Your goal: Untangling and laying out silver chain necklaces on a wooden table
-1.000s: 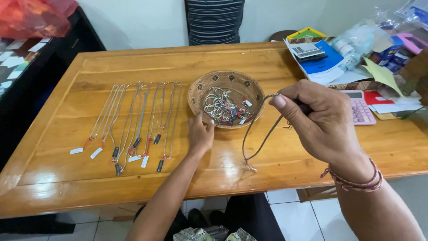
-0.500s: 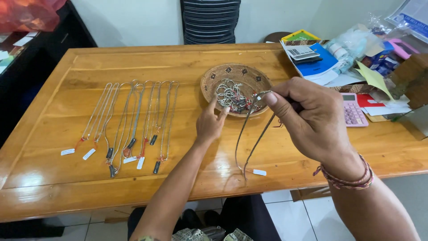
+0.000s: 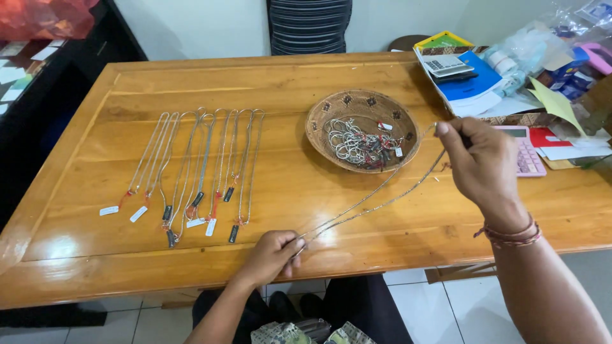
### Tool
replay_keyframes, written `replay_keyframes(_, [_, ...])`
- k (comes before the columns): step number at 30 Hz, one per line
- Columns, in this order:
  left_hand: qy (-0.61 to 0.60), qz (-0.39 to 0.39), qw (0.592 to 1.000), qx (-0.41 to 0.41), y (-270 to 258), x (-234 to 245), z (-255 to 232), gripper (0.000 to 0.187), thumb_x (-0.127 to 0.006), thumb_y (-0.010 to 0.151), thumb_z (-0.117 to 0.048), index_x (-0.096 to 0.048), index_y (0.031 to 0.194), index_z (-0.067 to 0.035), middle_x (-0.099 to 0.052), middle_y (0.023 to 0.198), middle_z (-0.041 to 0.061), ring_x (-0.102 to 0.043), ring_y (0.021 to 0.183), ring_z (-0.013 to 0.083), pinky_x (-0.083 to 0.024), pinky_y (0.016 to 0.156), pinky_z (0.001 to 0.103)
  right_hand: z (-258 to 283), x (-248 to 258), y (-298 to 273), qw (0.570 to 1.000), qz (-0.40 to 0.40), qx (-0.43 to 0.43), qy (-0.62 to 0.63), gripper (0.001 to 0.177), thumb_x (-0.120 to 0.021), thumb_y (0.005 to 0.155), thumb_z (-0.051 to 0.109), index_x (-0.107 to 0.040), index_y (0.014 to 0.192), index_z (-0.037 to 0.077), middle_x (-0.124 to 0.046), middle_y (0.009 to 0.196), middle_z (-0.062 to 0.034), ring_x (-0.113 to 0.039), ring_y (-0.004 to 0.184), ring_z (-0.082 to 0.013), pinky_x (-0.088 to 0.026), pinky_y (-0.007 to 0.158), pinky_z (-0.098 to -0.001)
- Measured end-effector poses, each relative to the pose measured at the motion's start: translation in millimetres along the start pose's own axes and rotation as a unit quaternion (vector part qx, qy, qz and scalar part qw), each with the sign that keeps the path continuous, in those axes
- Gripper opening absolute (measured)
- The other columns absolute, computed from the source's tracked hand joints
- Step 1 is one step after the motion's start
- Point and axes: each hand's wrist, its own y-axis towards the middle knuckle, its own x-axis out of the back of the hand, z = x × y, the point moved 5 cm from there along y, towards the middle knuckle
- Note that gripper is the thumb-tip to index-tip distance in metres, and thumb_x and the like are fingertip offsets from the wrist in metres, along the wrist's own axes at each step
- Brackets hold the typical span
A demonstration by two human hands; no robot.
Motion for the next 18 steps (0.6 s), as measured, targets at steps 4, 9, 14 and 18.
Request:
replay_keyframes(4, [0.094,-0.037,0.988,0.117,-12.1,15.4,0.9,0.017,-0.058,0.105,-0.016,-0.074,0.103,-0.010,-0.075,0.075,0.003,-0.066,0.053,0.0095,-0.057,0.051,0.023,-103.6,-59.7,-35.6,0.992,0.087,-0.057,-0.066,0.032,-0.065,0.106,0.036,-0.074,0.090,0.010,-0.068,0.067,-0.0038,-0.059,0.057,-0.0184,-0.041,0.052,-0.0356])
replay_keyframes(9, [0.374,-0.149,0.915,0.036,5.7,11.6,8.8,0.018,-0.068,0.094,-0.032,-0.071,0.089,-0.015,-0.078,0.091,0.005,-0.073,0.082,0.0306,-0.053,0.073,0.047,-181.6,-111.1,-72.2,0.938,0.201,-0.225,-0.168,0.038,-0.057,0.099,0.050,-0.075,0.094,0.017,-0.074,0.085,-0.0167,-0.069,0.084,-0.0423,-0.049,0.067,-0.0516])
replay_keyframes(14, [0.439,-0.157,0.884,0.037,4.8,-0.9,-7.2,0.021,-0.064,0.097,-0.034,-0.067,0.090,-0.015,-0.076,0.084,0.005,-0.072,0.076,0.0324,-0.054,0.063,0.049,-172.6,-116.9,-76.3,0.937,0.182,-0.182,-0.237,0.038,-0.061,0.098,0.053,-0.073,0.103,0.017,-0.076,0.088,-0.0141,-0.072,0.080,-0.0416,-0.053,0.062,-0.0517])
replay_keyframes(18, [0.447,-0.164,0.878,0.039,4.9,-4.8,-8.2,0.018,-0.062,0.099,-0.031,-0.058,0.103,-0.015,-0.075,0.083,0.008,-0.074,0.073,0.0331,-0.056,0.057,0.050,-114.4,-116.1,-84.8,0.979,0.119,-0.023,-0.164,0.015,-0.075,0.090,0.036,-0.074,0.099,0.023,-0.074,0.094,0.0023,-0.071,0.074,-0.0267,-0.051,0.053,-0.0451])
